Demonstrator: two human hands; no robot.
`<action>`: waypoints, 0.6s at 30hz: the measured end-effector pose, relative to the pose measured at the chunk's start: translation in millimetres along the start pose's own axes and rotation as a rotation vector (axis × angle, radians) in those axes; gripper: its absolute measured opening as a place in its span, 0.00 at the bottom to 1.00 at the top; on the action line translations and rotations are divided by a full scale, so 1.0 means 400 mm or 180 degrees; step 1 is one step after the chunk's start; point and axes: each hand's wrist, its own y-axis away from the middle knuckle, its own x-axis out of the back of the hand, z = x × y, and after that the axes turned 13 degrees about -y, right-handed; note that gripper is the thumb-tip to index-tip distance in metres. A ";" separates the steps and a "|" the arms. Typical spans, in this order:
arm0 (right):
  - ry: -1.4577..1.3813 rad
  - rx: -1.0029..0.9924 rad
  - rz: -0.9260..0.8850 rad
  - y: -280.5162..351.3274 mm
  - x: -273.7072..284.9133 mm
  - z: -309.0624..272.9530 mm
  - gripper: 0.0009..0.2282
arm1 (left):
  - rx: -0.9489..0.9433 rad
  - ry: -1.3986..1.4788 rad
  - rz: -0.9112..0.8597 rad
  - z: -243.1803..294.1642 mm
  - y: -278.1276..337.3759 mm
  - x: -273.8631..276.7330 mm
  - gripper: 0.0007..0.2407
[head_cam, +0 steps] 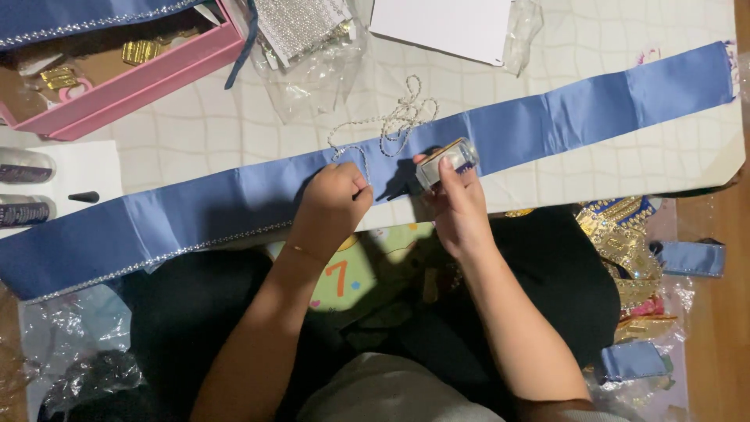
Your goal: Decorating a blue satin sash by precisely aligning and attaching a silver decorative chain along its edge.
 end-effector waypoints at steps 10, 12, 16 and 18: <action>0.0818 0.0884 -0.1195 -0.008 0.009 0.049 0.20 | 0.0207 0.0122 -0.0334 -0.013 0.002 -0.009 0.10; 0.0998 0.0931 -0.1429 -0.012 0.007 0.047 0.19 | 0.0112 -0.0129 -0.0220 -0.015 0.007 -0.021 0.10; 0.1177 0.1031 -0.1529 -0.006 -0.006 0.044 0.19 | 0.0260 -0.0127 -0.0344 -0.004 0.009 -0.009 0.11; 0.1247 0.1026 -0.1559 0.001 -0.015 0.040 0.18 | 0.0344 0.0009 -0.0550 0.006 0.002 0.018 0.11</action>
